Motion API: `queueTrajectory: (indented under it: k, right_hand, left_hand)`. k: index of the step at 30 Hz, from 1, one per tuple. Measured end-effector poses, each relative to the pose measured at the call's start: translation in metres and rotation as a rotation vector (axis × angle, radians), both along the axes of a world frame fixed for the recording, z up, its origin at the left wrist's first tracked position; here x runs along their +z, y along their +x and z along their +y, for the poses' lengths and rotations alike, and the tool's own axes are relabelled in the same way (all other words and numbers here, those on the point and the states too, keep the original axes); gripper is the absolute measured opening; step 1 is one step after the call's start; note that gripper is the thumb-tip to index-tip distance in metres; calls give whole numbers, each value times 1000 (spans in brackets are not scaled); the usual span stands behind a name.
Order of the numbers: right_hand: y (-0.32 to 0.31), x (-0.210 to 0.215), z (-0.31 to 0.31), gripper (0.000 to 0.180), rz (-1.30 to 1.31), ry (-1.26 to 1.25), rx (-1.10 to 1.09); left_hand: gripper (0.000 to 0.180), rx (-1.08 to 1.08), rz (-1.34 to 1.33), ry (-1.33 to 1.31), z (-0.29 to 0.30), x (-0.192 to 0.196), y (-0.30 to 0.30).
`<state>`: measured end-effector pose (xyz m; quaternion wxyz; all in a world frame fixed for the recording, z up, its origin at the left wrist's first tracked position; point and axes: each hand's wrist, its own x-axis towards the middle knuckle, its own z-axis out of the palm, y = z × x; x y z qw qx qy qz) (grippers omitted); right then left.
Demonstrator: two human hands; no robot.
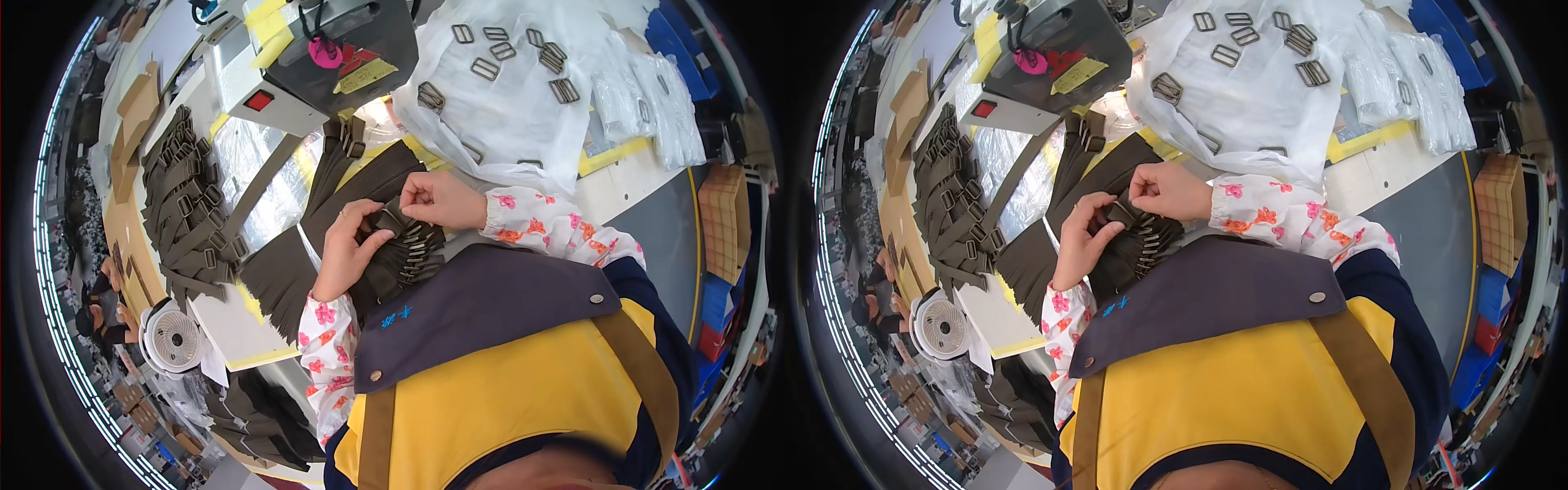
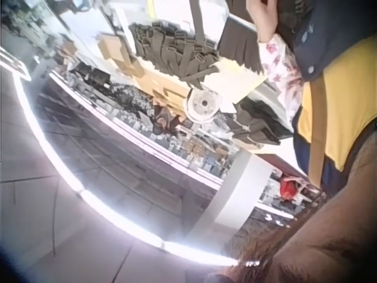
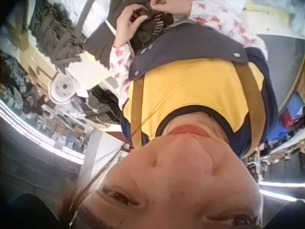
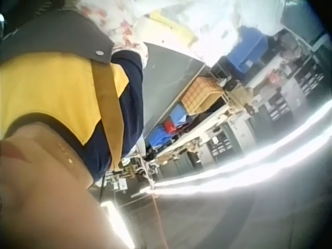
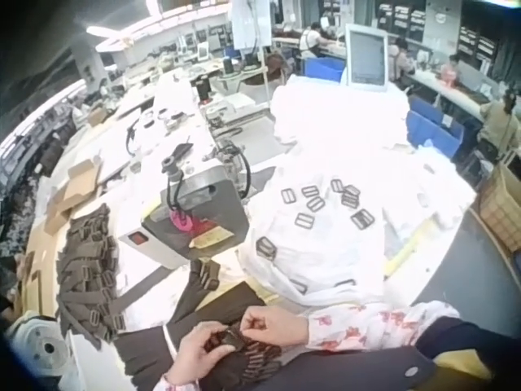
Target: Threading metal buckles onto nylon fabric straps at a workstation.
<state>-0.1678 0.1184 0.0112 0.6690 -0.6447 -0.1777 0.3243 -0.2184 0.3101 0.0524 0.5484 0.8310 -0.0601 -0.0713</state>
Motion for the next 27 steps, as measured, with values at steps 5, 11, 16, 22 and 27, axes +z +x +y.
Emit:
queueTrajectory:
  k: [5,11,16,22,27]
  right_hand:
    - [43,22,-44,10,-411,-281,-36]
    - [175,-17,-142,18,-1337,-988,-274]
    - [204,-19,-155,16,-1172,-1055,-74]
    - [215,-12,-168,16,-1017,-1177,-78]
    - [204,-6,-171,17,-949,-1073,-119]
  left_hand:
    - [13,-203,-510,552,-15,-5,13]
    - [9,-322,-396,594,-22,-1,1]
    - [29,-58,-196,408,-20,-15,-6]
    - [46,-114,-360,777,-36,-24,-5]
    - [48,-104,-444,806,-36,-29,-10]
